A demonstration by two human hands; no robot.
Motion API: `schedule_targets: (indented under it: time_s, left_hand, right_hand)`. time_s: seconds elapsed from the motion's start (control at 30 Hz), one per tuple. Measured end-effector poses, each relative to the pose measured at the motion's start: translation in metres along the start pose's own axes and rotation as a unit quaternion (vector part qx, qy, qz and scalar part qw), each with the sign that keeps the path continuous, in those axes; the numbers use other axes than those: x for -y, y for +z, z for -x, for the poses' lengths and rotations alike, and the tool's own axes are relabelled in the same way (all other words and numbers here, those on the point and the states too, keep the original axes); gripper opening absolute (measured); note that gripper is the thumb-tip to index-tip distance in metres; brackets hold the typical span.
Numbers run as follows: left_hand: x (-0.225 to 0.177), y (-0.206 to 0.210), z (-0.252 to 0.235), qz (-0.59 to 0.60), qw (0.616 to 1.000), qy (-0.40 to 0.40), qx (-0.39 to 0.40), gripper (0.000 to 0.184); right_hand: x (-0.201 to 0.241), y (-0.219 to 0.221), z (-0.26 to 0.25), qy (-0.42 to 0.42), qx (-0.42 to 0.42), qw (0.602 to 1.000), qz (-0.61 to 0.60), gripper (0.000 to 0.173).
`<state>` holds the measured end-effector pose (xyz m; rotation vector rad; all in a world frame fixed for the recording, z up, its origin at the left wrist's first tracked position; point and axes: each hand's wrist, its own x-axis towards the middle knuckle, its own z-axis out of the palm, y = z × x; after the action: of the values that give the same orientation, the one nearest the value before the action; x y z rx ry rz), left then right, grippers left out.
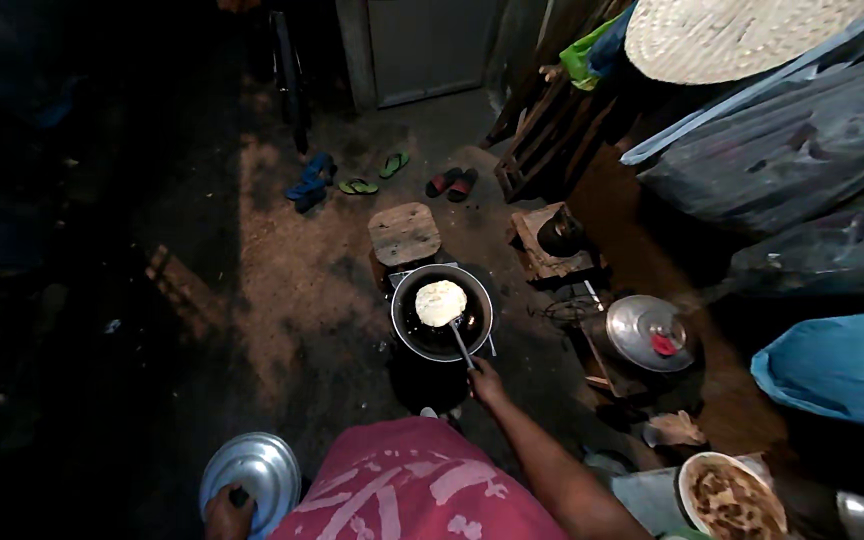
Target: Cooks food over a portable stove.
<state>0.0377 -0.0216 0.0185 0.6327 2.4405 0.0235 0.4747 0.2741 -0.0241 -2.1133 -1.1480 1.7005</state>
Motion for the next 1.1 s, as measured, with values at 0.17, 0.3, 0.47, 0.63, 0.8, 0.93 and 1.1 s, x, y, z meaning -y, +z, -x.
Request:
schedule_targets:
  time_s: [0.17,0.3,0.47,0.63,0.8,0.93,1.1]
  left_hand:
    - [0.000,0.000,0.002,0.007,1.000,0.006,-0.015,0.048]
    - [0.004,0.001,0.000,0.004,0.999,0.029,-0.029,0.047]
    - [-0.003,-0.001,-0.003,-0.005,0.999,0.035,-0.028,0.046]
    - [-0.008,0.003,-0.016,-0.010,0.998,0.050,-0.046,0.044]
    - [-0.013,0.007,-0.027,-0.017,0.997,0.058,-0.053,0.044]
    - [-0.018,0.011,-0.029,-0.025,0.997,0.057,-0.043,0.045]
    - [-0.023,0.007,-0.023,-0.029,0.998,0.049,-0.032,0.047]
  right_hand:
    - [-0.011,0.002,-0.005,-0.007,0.013,0.999,-0.033,0.044]
    - [-0.022,-0.001,0.003,-0.035,0.013,0.998,-0.057,0.044]
    - [-0.033,-0.006,0.012,-0.030,0.014,0.997,-0.076,0.043]
    - [-0.036,-0.018,0.024,-0.086,-0.050,0.995,-0.011,0.041]
    - [-0.015,-0.039,0.054,-0.126,-0.148,0.921,0.338,0.054]
    - [-0.009,-0.035,0.055,-0.094,-0.151,0.869,0.461,0.067]
    - [-0.005,-0.034,0.056,-0.046,-0.135,0.889,0.436,0.070]
